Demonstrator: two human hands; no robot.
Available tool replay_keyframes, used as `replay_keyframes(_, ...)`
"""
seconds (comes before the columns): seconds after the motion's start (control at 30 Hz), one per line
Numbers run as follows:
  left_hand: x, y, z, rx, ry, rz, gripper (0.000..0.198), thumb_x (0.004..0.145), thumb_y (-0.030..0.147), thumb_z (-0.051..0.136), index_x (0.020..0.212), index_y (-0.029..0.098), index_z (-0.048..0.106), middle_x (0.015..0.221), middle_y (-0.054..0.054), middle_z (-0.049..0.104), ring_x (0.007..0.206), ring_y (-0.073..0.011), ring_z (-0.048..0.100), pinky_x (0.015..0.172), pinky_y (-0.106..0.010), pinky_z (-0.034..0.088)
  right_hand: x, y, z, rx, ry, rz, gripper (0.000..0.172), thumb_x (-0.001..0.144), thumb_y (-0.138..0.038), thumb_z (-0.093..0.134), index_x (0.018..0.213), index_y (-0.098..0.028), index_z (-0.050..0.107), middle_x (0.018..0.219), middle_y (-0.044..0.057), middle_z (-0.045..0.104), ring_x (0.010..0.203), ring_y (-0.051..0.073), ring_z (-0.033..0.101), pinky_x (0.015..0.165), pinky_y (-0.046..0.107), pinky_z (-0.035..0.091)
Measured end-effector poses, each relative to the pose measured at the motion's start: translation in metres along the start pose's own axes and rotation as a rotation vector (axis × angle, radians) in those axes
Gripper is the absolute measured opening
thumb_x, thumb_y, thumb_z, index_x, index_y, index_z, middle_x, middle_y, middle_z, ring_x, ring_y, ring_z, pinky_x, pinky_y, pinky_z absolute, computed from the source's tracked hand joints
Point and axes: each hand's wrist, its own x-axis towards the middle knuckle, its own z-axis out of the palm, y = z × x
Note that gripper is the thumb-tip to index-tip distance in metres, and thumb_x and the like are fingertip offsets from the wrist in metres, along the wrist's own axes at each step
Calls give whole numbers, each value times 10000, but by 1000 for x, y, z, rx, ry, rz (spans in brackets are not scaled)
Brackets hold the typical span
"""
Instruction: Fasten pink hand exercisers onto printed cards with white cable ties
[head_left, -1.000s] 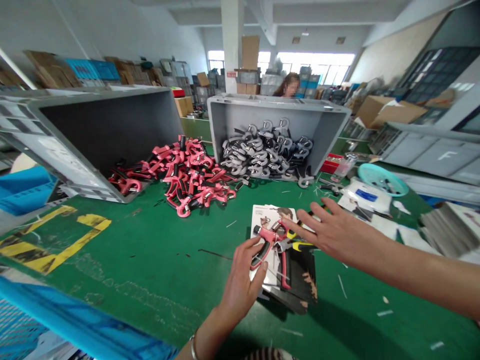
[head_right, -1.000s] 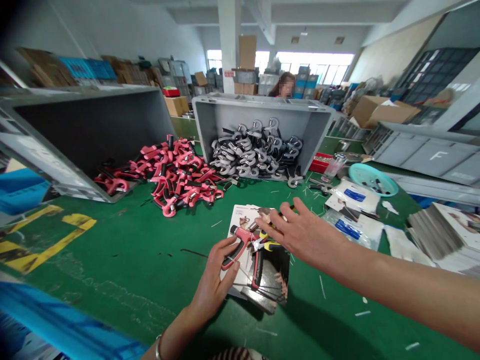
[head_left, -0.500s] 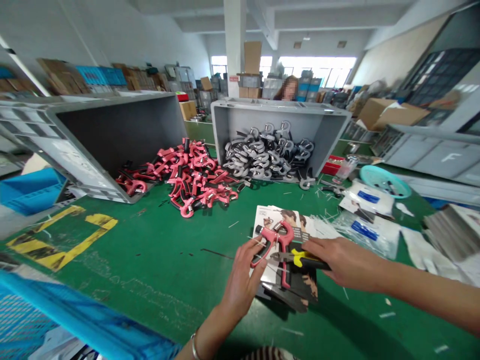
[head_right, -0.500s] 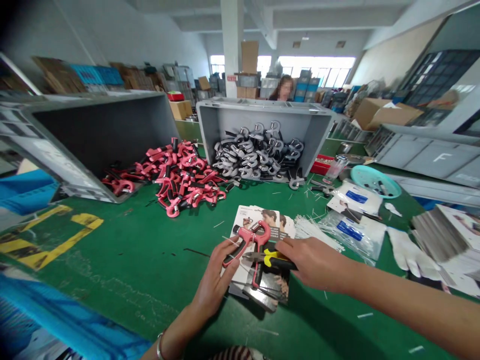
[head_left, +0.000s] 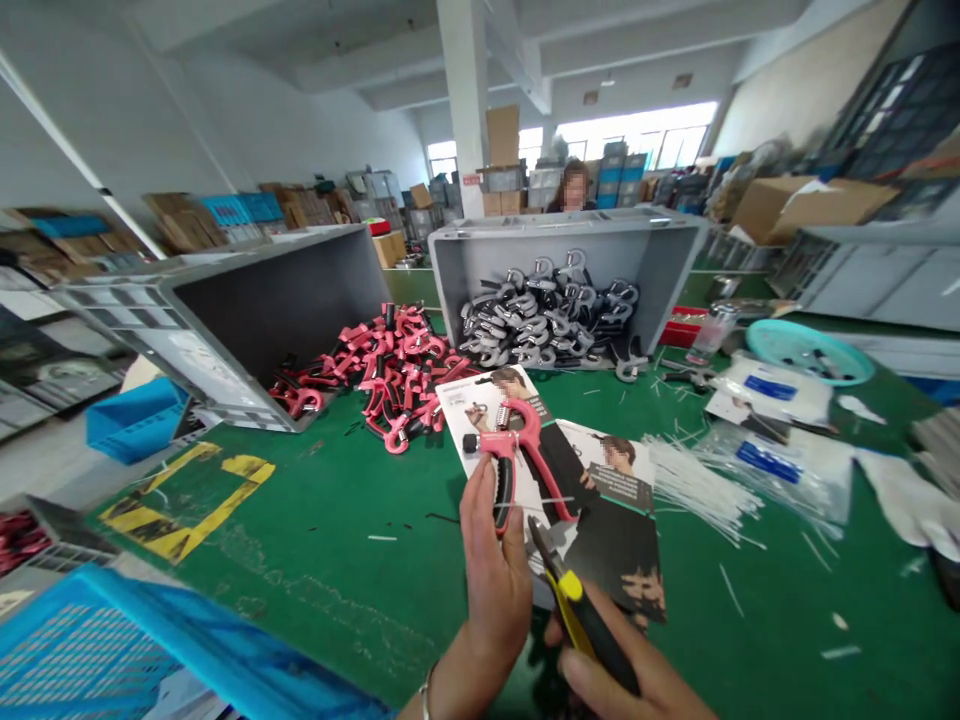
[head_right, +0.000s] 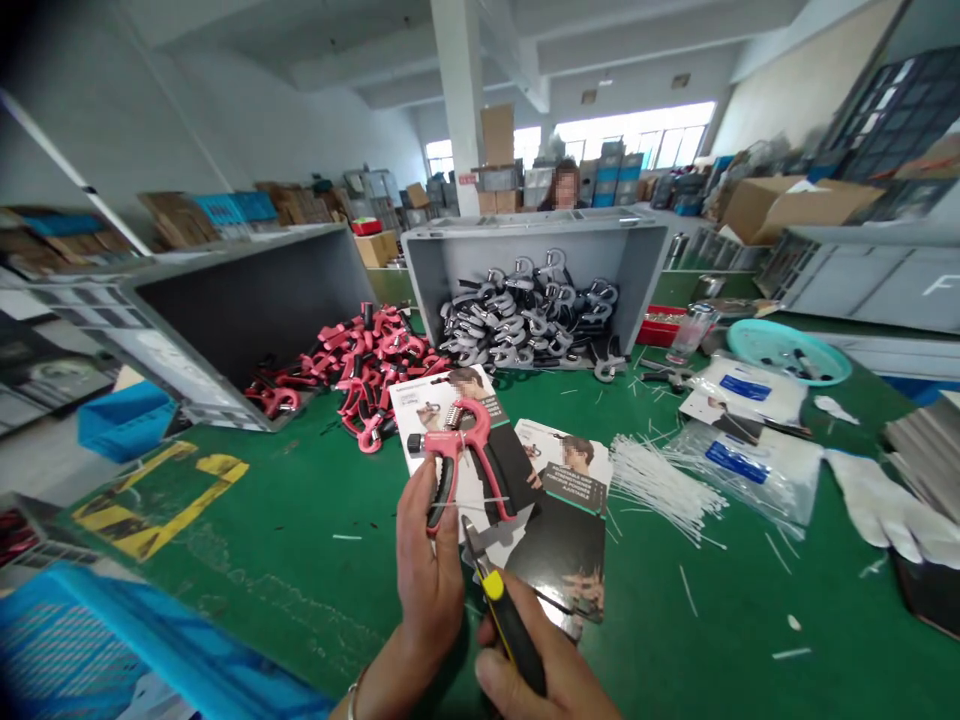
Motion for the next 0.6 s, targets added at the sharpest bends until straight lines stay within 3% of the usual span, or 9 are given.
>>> replay_keyframes(0.13, -3, 6, -7, 13, 41, 73, 571, 977, 126, 448, 1527, 203, 314, 1528, -150, 392, 1430, -231, 356, 1174, -396, 316, 14, 11, 15, 89, 18, -9, 715, 880, -606, 524, 1491, -258, 394, 1098, 85, 648, 975, 257, 632, 775, 324, 548)
replay_keyframes(0.27, -5, 5, -12, 41, 81, 122, 589, 972, 114, 454, 1535, 190, 298, 1536, -162, 372, 1439, -244, 345, 1179, -408, 313, 13, 23, 17, 85, 8, -45, 699, 913, -566, 513, 1514, -249, 352, 1187, 97, 633, 1002, 256, 626, 846, 343, 529)
replay_keyframes(0.37, -6, 4, -11, 44, 76, 131, 584, 976, 123, 453, 1535, 192, 298, 1540, -162, 367, 1437, -246, 351, 1176, -410, 322, 12, 24, 18, 59, 39, -80, 653, 925, -521, 524, 1500, -250, 378, 1247, 91, 618, 1087, 256, 603, 956, 351, 479)
replay_keyframes(0.6, -9, 2, -13, 29, 58, 163, 595, 964, 112, 471, 1532, 173, 305, 1533, -174, 371, 1433, -260, 359, 1178, -417, 322, 20, 17, 28, 78, 171, -99, 556, 908, -540, 537, 1371, -232, 532, 1056, 79, 674, 1024, 265, 613, 923, 371, 493)
